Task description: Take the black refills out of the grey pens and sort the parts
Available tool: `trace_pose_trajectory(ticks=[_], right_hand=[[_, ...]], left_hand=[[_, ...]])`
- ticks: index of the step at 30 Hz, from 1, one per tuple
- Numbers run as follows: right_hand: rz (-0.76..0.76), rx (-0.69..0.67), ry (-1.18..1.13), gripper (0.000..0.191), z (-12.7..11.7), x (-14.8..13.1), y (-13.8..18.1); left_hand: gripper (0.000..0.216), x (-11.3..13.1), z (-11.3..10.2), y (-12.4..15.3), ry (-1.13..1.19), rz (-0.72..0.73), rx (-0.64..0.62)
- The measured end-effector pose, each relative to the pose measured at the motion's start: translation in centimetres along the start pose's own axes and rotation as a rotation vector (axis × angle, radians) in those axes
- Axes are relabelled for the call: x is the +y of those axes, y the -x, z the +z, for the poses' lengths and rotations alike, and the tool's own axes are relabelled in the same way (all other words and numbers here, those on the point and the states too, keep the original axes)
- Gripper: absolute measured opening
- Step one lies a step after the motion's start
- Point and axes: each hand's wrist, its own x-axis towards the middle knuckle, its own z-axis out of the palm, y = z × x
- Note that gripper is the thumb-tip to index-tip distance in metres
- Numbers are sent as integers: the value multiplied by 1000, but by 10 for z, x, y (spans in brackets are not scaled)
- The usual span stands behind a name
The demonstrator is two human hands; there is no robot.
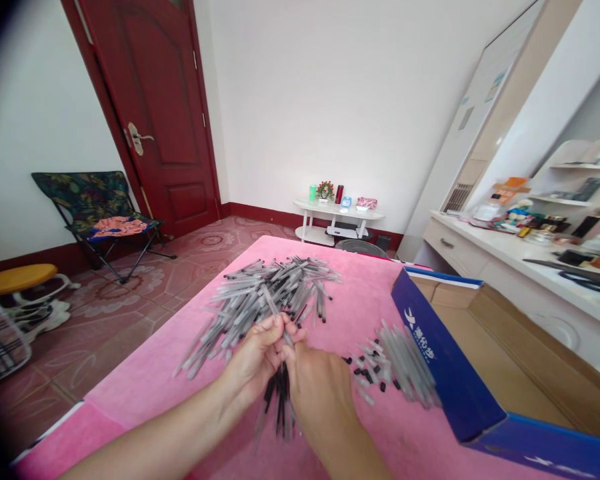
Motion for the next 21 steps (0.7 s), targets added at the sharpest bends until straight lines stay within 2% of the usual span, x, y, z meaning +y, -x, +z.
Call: trace_pose_trajectory(ticks=[2, 4, 5, 8, 10, 13, 16, 19, 21], right_hand=[[-30, 22, 227, 33, -4, -7, 8], [-83, -33, 280, 35, -10, -13, 14], [-99, -64, 259, 38, -14, -14, 14], [-38, -78, 198, 51, -27, 0, 4], [50, -71, 280, 50, -34, 23, -8], [200, -81, 487, 41, -38, 66, -22], [272, -111, 592, 29, -35, 98, -25], [282, -53, 520, 20, -37, 105, -26], [223, 26, 318, 21, -42, 94, -26]], left_hand=[[6, 13, -6, -9, 50, 44, 77], [10, 32, -12, -17, 151, 136, 181], [11, 41, -14, -19, 191, 170, 178], [5, 58, -13, -17, 151, 163, -12], [6, 56, -8, -10, 61, 95, -89], [15, 41, -3, -2, -92, -39, -103], [24, 25, -3, 1, -260, -174, -127], [34, 15, -3, 1, -475, -226, -154], [37, 12, -3, 2, -661, -193, -170]])
